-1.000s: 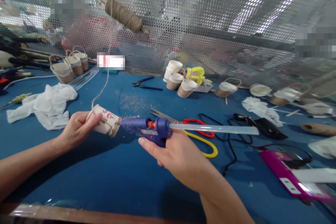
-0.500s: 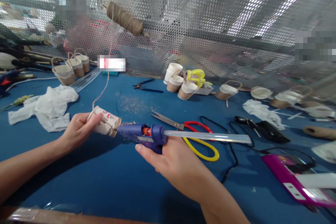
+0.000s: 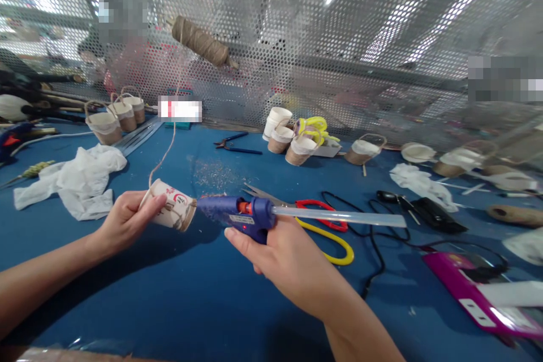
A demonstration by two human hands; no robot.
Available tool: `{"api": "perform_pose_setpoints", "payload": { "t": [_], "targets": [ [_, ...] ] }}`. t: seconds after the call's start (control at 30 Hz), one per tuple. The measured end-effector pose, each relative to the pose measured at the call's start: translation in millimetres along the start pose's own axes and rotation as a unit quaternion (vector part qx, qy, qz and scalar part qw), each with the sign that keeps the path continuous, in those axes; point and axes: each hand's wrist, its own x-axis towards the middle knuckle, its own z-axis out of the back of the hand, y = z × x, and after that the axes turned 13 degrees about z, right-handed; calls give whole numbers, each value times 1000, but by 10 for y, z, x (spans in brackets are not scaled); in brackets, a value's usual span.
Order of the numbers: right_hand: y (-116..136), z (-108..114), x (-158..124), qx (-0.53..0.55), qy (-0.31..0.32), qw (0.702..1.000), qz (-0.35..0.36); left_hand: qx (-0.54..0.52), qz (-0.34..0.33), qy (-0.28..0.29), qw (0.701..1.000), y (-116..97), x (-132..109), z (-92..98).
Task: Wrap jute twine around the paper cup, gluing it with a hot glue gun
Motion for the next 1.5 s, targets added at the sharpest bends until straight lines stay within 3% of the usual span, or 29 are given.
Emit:
{"api": "perform_pose_setpoints", "payload": {
  "t": [0.53,0.83,1.37,1.5],
  "targets": [
    [-132,30,38,55,-12,998,33,18,-86,3,996,-26,-28,18],
    [-99,18,22,39,7,999,22,33,-73,-2,997,-18,-21,19],
    [-141,13,73,46,-10,999,-3,41,-78,4,996,-17,-35,37],
    [-210,55,143,134,-32,990,16,32,-72,-5,997,-26,-29,41]
  ]
}}
